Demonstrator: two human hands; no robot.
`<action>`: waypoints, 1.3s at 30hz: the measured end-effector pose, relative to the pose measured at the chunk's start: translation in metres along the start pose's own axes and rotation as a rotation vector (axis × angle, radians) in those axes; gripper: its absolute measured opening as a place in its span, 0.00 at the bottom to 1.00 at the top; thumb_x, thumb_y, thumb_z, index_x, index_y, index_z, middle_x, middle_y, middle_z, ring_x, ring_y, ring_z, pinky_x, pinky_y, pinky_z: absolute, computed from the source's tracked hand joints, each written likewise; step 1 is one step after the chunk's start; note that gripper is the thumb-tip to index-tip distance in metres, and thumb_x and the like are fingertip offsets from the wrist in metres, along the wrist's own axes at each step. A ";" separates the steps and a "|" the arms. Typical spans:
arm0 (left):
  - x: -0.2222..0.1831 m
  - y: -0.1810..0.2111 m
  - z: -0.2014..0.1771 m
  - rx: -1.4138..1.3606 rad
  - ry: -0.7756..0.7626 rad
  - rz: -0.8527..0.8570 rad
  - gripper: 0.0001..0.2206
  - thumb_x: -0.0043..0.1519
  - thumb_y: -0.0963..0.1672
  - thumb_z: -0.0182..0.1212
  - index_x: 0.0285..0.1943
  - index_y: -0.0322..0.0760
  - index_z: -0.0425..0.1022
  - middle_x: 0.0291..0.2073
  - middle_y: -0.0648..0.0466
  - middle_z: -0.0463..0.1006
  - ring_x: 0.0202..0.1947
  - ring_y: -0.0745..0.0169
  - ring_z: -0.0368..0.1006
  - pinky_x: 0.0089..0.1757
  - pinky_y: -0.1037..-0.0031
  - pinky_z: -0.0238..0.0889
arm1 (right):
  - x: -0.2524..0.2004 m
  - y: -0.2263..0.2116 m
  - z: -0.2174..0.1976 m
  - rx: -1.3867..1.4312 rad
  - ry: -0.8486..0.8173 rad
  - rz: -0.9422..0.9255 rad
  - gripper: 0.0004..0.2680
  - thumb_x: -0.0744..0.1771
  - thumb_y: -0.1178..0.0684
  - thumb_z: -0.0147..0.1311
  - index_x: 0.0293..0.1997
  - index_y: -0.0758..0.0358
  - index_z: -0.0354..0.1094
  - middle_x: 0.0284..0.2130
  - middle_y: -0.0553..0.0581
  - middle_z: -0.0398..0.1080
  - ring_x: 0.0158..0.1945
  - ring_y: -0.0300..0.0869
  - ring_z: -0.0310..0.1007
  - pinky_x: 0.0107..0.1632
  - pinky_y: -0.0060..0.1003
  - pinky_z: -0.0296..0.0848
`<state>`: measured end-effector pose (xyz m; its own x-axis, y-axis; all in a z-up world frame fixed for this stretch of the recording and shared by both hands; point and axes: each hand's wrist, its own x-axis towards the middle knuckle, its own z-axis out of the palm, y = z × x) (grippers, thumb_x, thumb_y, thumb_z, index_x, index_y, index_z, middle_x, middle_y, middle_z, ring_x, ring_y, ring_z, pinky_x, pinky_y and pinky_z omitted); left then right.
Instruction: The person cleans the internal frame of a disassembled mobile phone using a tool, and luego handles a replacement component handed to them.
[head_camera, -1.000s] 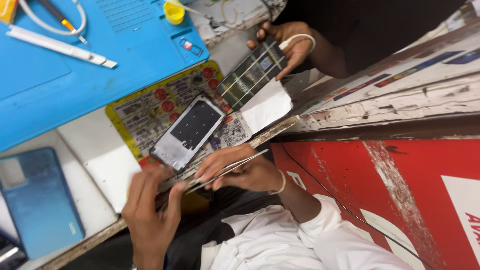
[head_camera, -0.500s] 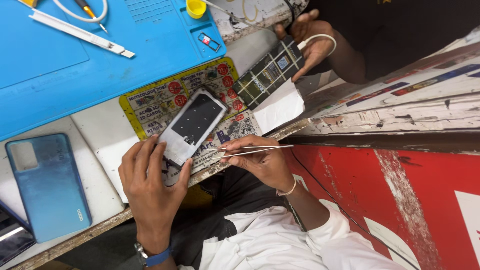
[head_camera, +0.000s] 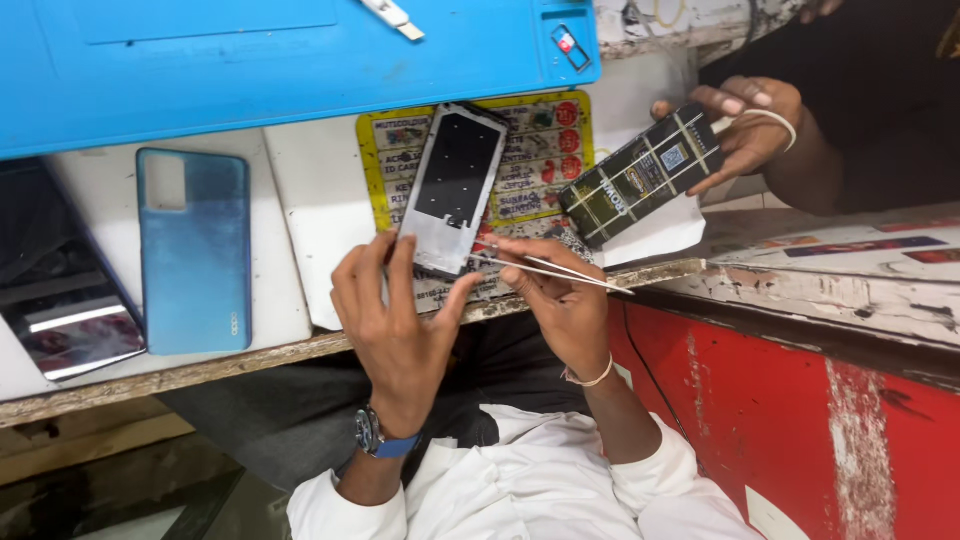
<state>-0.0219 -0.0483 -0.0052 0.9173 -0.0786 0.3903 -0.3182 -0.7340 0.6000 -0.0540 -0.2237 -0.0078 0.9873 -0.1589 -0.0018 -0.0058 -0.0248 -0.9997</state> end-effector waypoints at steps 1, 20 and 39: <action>-0.004 0.000 0.000 0.008 0.001 -0.006 0.31 0.50 0.50 0.81 0.56 0.25 0.74 0.54 0.41 0.74 0.55 0.41 0.67 0.53 0.53 0.64 | 0.001 0.000 0.002 0.004 0.011 0.014 0.10 0.69 0.65 0.58 0.56 0.72 0.70 0.54 0.66 0.75 0.60 0.47 0.76 0.62 0.36 0.78; 0.029 -0.036 -0.028 -0.327 -0.352 -0.024 0.42 0.43 0.46 0.79 0.70 0.31 0.67 0.74 0.47 0.58 0.75 0.44 0.49 0.69 0.55 0.52 | 0.030 -0.014 0.013 -0.336 -0.253 -0.231 0.05 0.65 0.64 0.63 0.44 0.66 0.76 0.43 0.60 0.80 0.49 0.47 0.83 0.52 0.37 0.81; 0.030 -0.040 -0.022 -0.346 -0.388 -0.046 0.40 0.42 0.45 0.81 0.67 0.37 0.71 0.75 0.51 0.58 0.76 0.48 0.49 0.70 0.58 0.52 | 0.023 0.000 0.010 -0.403 -0.250 -0.233 0.04 0.66 0.65 0.62 0.42 0.67 0.76 0.38 0.61 0.79 0.43 0.45 0.83 0.46 0.35 0.80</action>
<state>0.0129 -0.0066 -0.0018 0.9323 -0.3444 0.1100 -0.2760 -0.4814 0.8319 -0.0298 -0.2175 -0.0079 0.9772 0.1352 0.1637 0.2060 -0.4171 -0.8852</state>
